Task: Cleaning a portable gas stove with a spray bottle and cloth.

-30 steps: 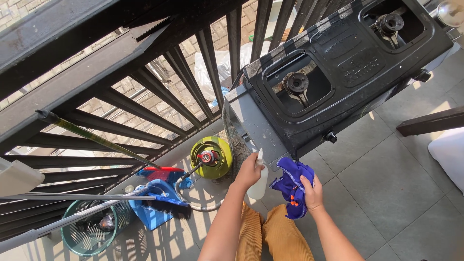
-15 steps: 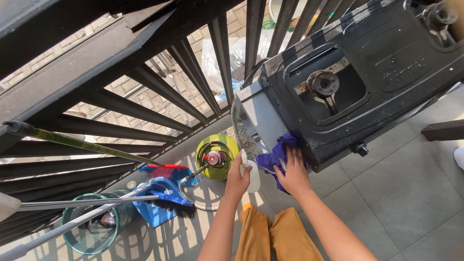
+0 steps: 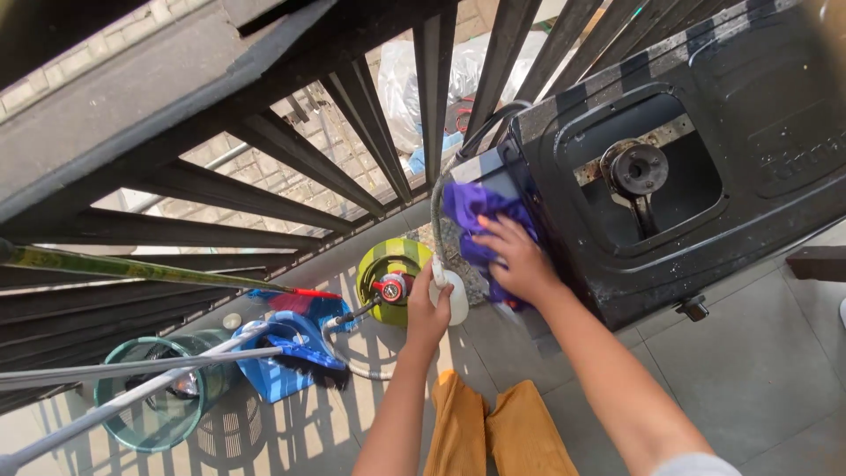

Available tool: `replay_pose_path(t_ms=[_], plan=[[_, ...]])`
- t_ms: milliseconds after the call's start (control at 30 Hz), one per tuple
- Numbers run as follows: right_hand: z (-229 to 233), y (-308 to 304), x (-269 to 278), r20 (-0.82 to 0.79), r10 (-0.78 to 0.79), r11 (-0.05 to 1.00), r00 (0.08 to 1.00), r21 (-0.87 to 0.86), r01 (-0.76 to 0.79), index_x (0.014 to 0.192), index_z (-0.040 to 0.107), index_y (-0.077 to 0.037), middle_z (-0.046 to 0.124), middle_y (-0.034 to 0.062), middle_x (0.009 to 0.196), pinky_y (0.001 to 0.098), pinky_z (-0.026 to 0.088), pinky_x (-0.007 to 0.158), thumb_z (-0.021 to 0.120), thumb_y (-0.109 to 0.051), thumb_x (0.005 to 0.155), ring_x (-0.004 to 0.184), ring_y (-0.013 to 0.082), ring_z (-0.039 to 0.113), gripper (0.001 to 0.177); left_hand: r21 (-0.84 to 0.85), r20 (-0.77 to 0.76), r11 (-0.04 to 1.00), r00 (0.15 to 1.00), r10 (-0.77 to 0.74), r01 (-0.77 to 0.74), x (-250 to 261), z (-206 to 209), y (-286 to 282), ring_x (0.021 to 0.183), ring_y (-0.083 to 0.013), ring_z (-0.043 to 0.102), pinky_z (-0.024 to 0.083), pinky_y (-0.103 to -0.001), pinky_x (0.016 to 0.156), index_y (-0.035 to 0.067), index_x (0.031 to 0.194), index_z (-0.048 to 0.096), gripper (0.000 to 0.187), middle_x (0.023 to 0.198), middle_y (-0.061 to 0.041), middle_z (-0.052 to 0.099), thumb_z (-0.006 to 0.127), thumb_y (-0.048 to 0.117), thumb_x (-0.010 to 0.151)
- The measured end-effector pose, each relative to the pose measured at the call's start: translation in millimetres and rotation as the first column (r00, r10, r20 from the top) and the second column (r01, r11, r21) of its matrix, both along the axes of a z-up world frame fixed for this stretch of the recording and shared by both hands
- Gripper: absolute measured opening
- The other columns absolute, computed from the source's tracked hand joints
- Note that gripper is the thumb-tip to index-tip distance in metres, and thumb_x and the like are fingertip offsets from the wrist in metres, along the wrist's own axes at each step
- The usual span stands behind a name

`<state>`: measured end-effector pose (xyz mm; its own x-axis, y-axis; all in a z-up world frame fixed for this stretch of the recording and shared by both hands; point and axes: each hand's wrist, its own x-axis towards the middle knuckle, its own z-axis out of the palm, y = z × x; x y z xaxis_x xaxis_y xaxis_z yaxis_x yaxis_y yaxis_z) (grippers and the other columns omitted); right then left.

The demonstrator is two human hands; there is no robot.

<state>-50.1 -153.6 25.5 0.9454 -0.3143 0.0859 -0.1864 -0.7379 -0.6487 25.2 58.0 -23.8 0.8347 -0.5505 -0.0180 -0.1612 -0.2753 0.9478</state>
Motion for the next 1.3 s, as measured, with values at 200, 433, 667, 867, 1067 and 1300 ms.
replay_pose_path(t_ms=[200, 433, 667, 867, 1067, 1300], plan=[[-24, 53, -122, -0.043, -0.178, 0.981, 0.983, 0.065, 0.181, 0.113, 0.071, -0.013, 0.064, 0.0054, 0.134, 0.0457, 0.042, 0.113, 0.068, 0.004, 0.065, 0.134, 0.0342, 0.053, 0.050, -0.042, -0.034, 0.998, 0.998, -0.049, 0.048, -18, -5, -13, 0.120, -0.0376, 0.065, 0.050, -0.039, 0.101, 0.002, 0.145, 0.051, 0.058, 0.132, -0.022, 0.066, 0.070, 0.002, 0.089], [-23, 14, 56, 0.160, -0.289, 0.943, 0.944, -0.123, 0.309, 0.123, 0.063, -0.003, 0.056, 0.0219, 0.132, 0.0516, 0.041, 0.108, 0.074, -0.004, 0.070, 0.127, 0.0454, 0.048, 0.055, -0.037, -0.001, 0.999, 1.000, -0.031, 0.031, -29, -9, 1, 0.123, -0.0389, 0.064, 0.050, -0.041, 0.101, 0.001, 0.143, 0.052, 0.059, 0.134, -0.023, 0.065, 0.070, 0.000, 0.087], [-4, 32, -60, 0.088, 0.065, 0.997, 0.994, -0.042, -0.062, 0.096, 0.067, -0.006, 0.066, 0.0115, 0.112, 0.0478, 0.047, 0.104, 0.073, 0.003, 0.057, 0.120, 0.0383, 0.058, 0.040, -0.050, -0.002, 0.998, 1.000, 0.032, -0.032, -21, -14, -1, 0.123, -0.0360, 0.066, 0.051, -0.039, 0.102, 0.000, 0.143, 0.051, 0.059, 0.133, -0.021, 0.065, 0.070, -0.002, 0.087], [-23, 50, -124, 0.060, -0.140, 0.990, 0.988, 0.015, 0.139, 0.096, 0.068, -0.008, 0.065, 0.0120, 0.108, 0.0475, 0.050, 0.096, 0.077, -0.005, 0.056, 0.108, 0.0372, 0.061, 0.041, -0.042, -0.034, 0.999, 0.999, 0.013, -0.014, -22, 4, 7, 0.125, -0.0365, 0.064, 0.050, -0.040, 0.104, 0.001, 0.144, 0.052, 0.059, 0.135, -0.021, 0.065, 0.069, -0.003, 0.088], [-18, -2, 53, 0.347, -0.107, 0.980, 0.932, -0.120, 0.157, 0.119, 0.062, -0.006, 0.055, 0.0189, 0.129, 0.0491, 0.047, 0.105, 0.079, -0.003, 0.070, 0.123, 0.0423, 0.055, 0.052, -0.038, 0.002, 0.997, 0.998, 0.062, -0.062, -15, 7, 11, 0.122, -0.0370, 0.065, 0.051, -0.040, 0.101, 0.001, 0.143, 0.052, 0.059, 0.133, -0.021, 0.065, 0.070, -0.003, 0.087], [-43, -13, 96, 0.063, 0.120, 0.972, 0.991, -0.211, -0.104, 0.112, 0.067, -0.010, 0.063, 0.0099, 0.127, 0.0462, 0.044, 0.112, 0.076, -0.001, 0.070, 0.130, 0.0385, 0.056, 0.044, -0.044, -0.037, 0.995, 0.996, 0.087, -0.088, -2, 8, 8, 0.120, -0.0365, 0.065, 0.051, -0.040, 0.101, 0.003, 0.141, 0.054, 0.056, 0.132, -0.020, 0.065, 0.070, -0.002, 0.087]])
